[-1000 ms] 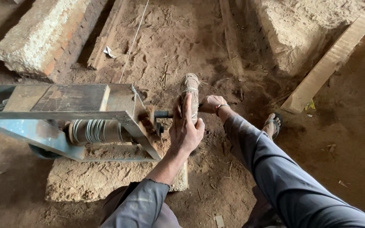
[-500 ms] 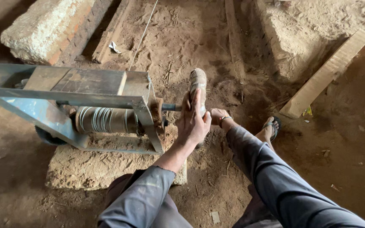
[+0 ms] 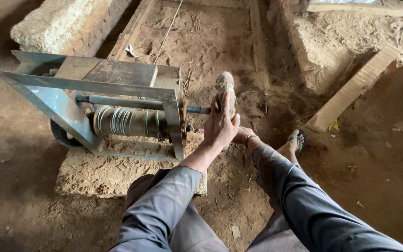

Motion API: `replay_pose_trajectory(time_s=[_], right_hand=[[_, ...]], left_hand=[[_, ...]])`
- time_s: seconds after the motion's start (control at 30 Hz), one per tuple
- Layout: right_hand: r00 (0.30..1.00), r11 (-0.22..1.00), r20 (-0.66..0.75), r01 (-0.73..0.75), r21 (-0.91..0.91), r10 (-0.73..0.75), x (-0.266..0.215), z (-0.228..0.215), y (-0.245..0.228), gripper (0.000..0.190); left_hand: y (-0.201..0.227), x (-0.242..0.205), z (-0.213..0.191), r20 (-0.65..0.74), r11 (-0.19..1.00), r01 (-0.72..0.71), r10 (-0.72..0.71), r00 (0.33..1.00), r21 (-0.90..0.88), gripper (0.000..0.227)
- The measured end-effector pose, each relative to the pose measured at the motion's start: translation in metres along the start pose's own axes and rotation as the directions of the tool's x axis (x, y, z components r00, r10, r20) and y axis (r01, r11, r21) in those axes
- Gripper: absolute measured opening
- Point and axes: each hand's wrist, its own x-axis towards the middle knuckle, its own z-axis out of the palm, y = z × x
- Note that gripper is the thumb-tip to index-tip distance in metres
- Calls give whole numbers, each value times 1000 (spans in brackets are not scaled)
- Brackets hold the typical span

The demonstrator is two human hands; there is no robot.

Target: The person turns a handle to wind metal wire onto a manual winch spool while using their hands to guide the wire.

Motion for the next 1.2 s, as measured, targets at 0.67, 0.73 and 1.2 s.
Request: replay_pose_trajectory(time_s=[0.67,0.73,1.2], right_hand=[[997,998,-48,55,32,-54,-68,15,-5,42],[996,997,-72,63,36,-60,-73,17,-5,42],[945,984,-316,128,121,-84,-108,12,-10,35]], left_hand=[[-2,2,23,-146,994,64,-51,988,86,88],[1,6,21,-201,993,10,14,980,117,93],[29,73,-10,274,870,421,-483,832,258,82]])
